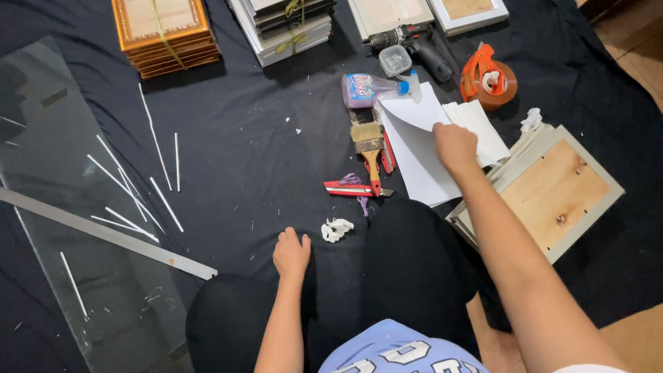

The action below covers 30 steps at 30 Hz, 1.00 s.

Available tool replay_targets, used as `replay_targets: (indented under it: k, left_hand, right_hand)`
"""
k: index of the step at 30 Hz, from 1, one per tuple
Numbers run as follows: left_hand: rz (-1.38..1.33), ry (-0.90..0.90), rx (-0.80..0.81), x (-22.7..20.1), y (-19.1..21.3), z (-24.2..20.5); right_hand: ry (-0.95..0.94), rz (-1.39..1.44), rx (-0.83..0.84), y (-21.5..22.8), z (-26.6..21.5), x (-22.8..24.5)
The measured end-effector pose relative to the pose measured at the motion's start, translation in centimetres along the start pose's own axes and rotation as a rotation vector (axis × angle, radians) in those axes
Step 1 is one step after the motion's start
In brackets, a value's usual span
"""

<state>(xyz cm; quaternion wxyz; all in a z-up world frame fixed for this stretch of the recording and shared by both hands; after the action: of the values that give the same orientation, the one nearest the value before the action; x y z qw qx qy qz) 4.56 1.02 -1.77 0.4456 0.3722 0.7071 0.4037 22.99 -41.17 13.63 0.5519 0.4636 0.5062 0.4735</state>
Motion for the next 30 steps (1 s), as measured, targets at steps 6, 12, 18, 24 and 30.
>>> replay_targets:
  k: [6, 12, 18, 24, 30]
  left_hand:
    - [-0.008, 0.005, 0.010, 0.3, -0.6, 0.2]
    - [-0.075, 0.028, 0.070, -0.3, 0.9, -0.1]
    - [-0.194, 0.092, 0.118, 0.1, 1.1, -0.1]
    - [-0.449, 0.190, 0.187, 1.6, -1.7, 1.1]
    - [-1.489, 0.113, 0.317, -8.9, 9.6, -1.6]
  right_hand:
    - [-0.009, -0.016, -0.064, 5.7, -1.4, 0.3]
    - [-0.023, 0.083, -0.021, 3.1, -7.4, 2.0]
    - [-0.026, 0.130, -0.268, 2.3, -10.3, 4.9]
    - [-0.079, 0.240, -0.399, 12.0, -12.9, 9.9]
    - [0.338, 0.110, -0.464, 10.9, -18.1, 22.9]
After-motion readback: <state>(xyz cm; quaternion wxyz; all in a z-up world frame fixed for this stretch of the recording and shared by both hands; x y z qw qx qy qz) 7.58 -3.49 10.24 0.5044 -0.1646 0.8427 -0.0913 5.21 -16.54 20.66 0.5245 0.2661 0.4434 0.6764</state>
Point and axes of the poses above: each hand's wrist, its own z-axis towards the middle knuckle, its own y-axis out of the back of the hand, x = y × z, the point moved 5 cm from there along z, towards the middle knuckle, and after that the axes turned 5 degrees about -x, right-handed, at the moved point
